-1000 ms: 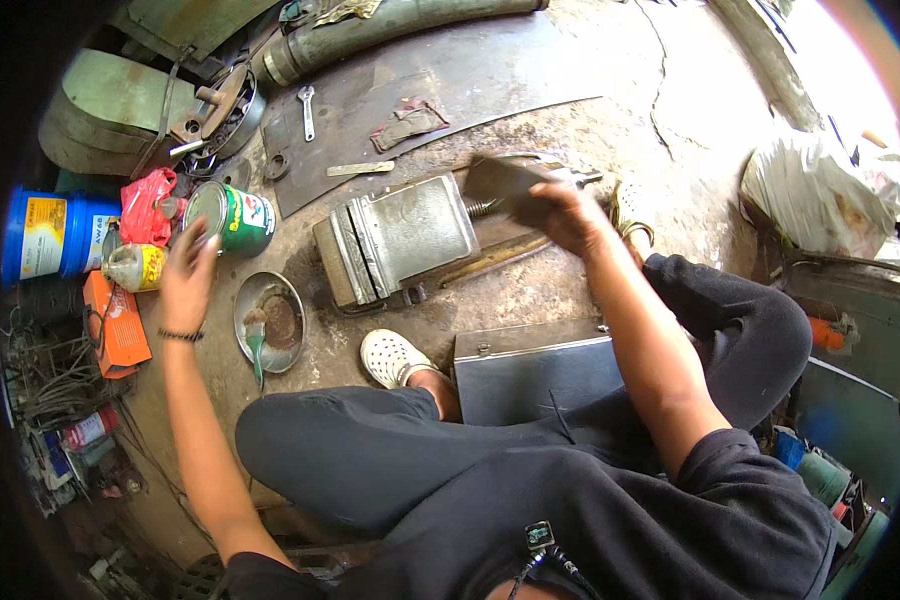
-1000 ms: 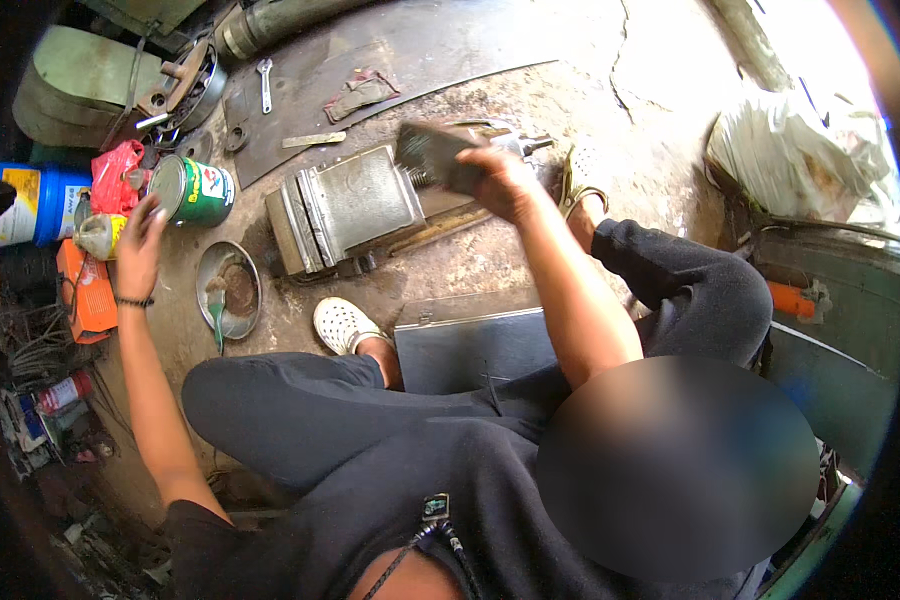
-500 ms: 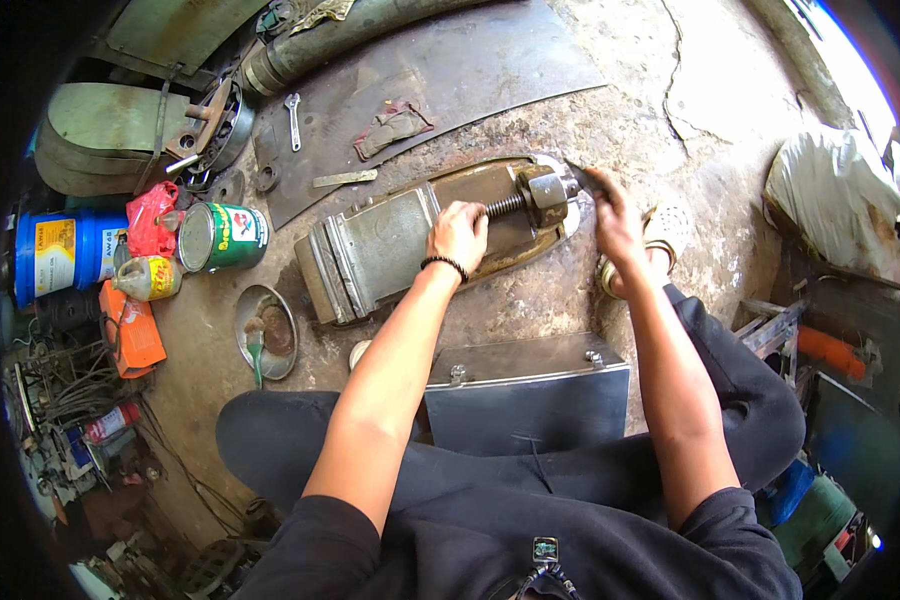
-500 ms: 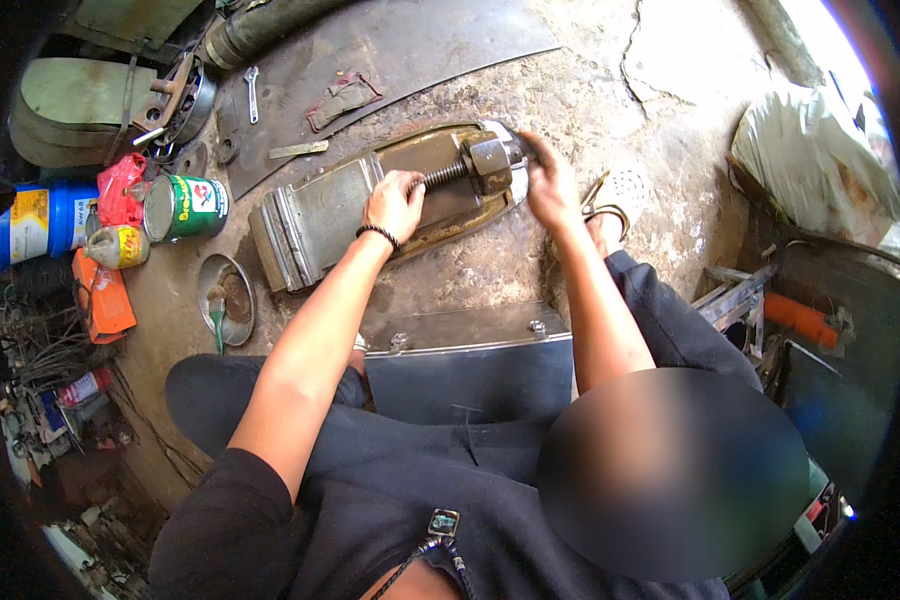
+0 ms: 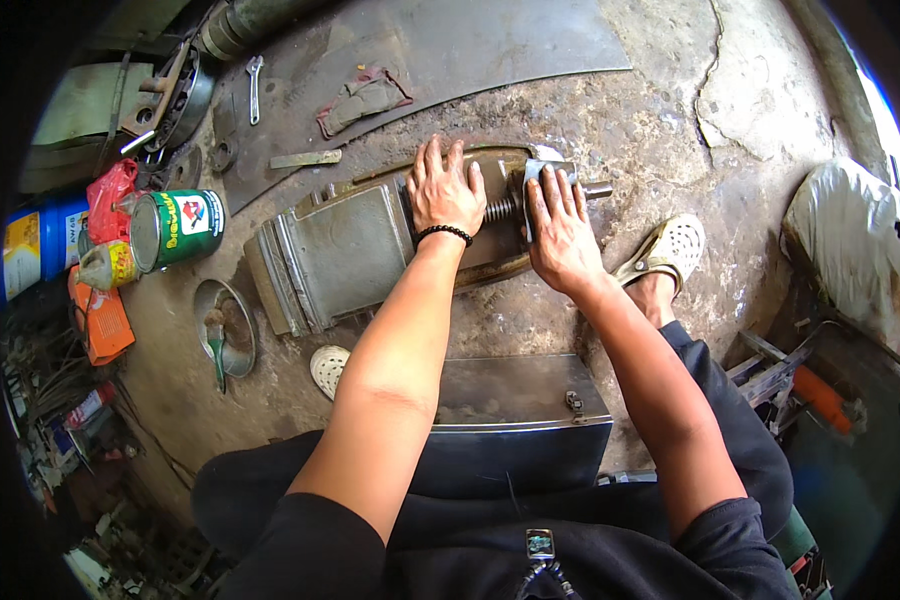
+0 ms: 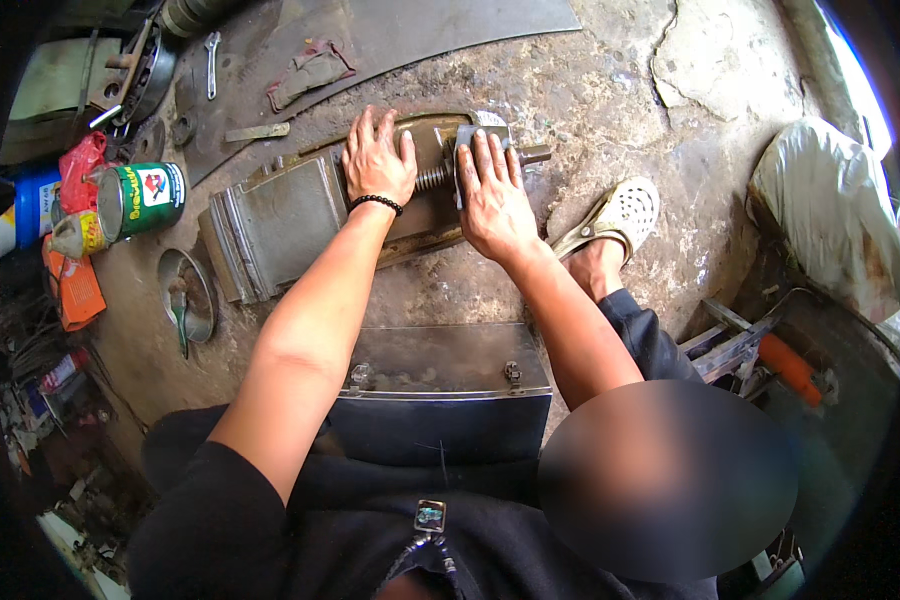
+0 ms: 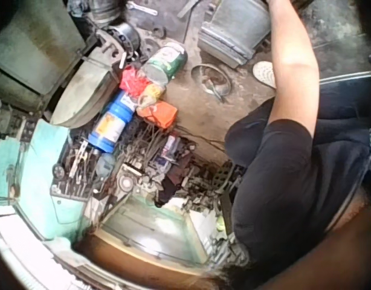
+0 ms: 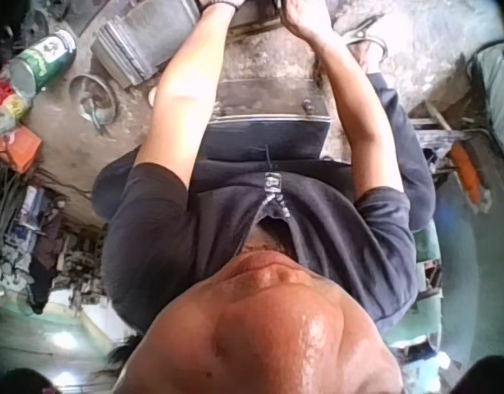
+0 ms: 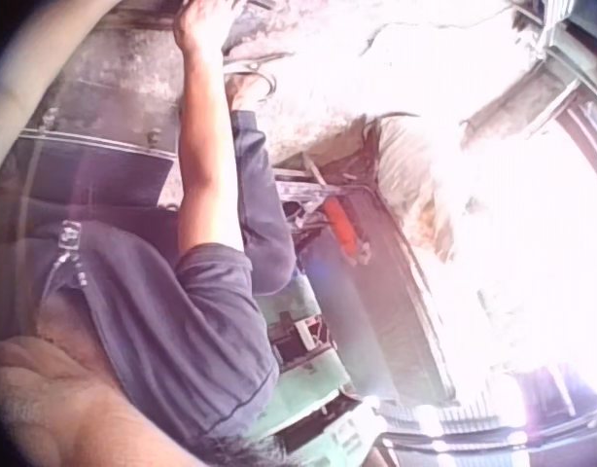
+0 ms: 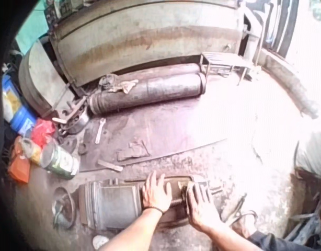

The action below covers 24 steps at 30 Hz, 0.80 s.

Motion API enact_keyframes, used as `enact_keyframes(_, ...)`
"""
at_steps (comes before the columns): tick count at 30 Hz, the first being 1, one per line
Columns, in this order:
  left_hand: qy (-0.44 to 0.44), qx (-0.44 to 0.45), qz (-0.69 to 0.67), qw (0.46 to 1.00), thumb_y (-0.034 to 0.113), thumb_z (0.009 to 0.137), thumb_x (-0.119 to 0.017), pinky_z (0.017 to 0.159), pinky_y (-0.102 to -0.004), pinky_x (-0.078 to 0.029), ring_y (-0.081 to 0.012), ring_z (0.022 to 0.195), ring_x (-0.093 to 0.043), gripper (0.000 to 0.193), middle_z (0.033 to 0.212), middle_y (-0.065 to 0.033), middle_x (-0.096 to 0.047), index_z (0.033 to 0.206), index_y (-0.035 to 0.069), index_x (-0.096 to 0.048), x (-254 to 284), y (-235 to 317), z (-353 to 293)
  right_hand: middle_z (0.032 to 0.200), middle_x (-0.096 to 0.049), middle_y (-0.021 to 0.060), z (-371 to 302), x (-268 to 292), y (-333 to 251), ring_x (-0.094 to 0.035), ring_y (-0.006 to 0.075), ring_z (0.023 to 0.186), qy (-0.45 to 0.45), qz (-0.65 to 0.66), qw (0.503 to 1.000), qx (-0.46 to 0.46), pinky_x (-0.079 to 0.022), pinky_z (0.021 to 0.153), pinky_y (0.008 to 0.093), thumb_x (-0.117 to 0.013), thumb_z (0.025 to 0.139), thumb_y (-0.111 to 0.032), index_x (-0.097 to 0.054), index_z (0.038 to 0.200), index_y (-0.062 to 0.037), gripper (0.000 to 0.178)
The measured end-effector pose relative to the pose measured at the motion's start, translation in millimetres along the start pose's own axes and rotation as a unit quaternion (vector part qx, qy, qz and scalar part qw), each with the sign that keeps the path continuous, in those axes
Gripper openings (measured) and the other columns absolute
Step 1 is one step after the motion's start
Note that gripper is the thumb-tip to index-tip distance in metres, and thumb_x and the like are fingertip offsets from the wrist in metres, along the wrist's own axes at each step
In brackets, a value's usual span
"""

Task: The person cleans a metal part using a cloth and a sanding block. They wipe the surface with a cloth, then use a sanding block to smooth the metal, repeating the process.

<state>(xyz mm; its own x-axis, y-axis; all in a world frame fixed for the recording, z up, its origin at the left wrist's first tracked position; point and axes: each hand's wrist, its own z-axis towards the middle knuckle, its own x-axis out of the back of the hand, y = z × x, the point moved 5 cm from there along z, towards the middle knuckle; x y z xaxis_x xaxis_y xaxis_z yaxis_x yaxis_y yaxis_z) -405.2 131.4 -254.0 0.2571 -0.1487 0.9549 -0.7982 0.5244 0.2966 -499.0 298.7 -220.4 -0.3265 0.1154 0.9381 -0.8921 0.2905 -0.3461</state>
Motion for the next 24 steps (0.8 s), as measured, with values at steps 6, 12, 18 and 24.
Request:
enact_keyframes(6,0.008,0.002,-0.006,1.0,0.032,0.096,-0.057,0.116,-0.05,-0.035,-0.0316,0.145,-0.039,0.045,0.154,-0.0121,-0.044,0.138,0.016,-0.06,0.6,-0.9,1.4,0.166,-0.023,0.0252,-22.3,-14.6,-8.7,-0.019,0.0394,0.156,-0.214,-0.064,0.974,-0.035,-0.009,0.125,0.0591,-0.053,0.099,-0.03,-0.032,0.155,0.0047,0.069)
enact_keyframes(12,-0.003,0.011,-0.003,1.0,0.03,0.094,-0.058,0.114,-0.0501,-0.037,-0.0309,0.142,-0.042,0.044,0.153,-0.0111,-0.047,0.135,0.016,-0.063,1.8,0.2,3.3,0.164,-0.028,0.0247,-3.3,-5.4,-15.6,-0.023,0.0376,0.154,-0.077,-0.004,0.996,-0.037,-0.012,0.125,0.0596,-0.05,0.101,-0.035,-0.036,0.153,0.005,0.067)
enact_keyframes(18,-0.011,0.016,-0.013,1.0,0.029,0.093,-0.057,0.114,-0.05,-0.036,-0.0314,0.142,-0.043,0.043,0.151,-0.0121,-0.049,0.132,0.014,-0.065,2.2,0.1,2.4,0.164,-0.029,0.0241,-2.2,-2.5,-20.2,-0.024,0.0383,0.154,-0.11,-0.018,0.992,-0.052,-0.013,0.123,0.0623,-0.05,0.101,-0.034,-0.036,0.154,0.0034,0.066)
enact_keyframes(24,0.013,0.007,-0.006,1.0,0.027,0.092,-0.059,0.112,-0.05,-0.038,-0.0314,0.139,-0.046,0.041,0.149,-0.011,-0.052,0.131,0.015,-0.065,3.2,1.2,3.9,0.165,-0.024,0.0271,-3.3,-17.0,-8.3,-0.022,0.043,0.154,-0.169,0.001,0.983,-0.069,-0.011,0.122,0.0638,-0.052,0.1,-0.033,-0.033,0.154,0.0047,0.069)
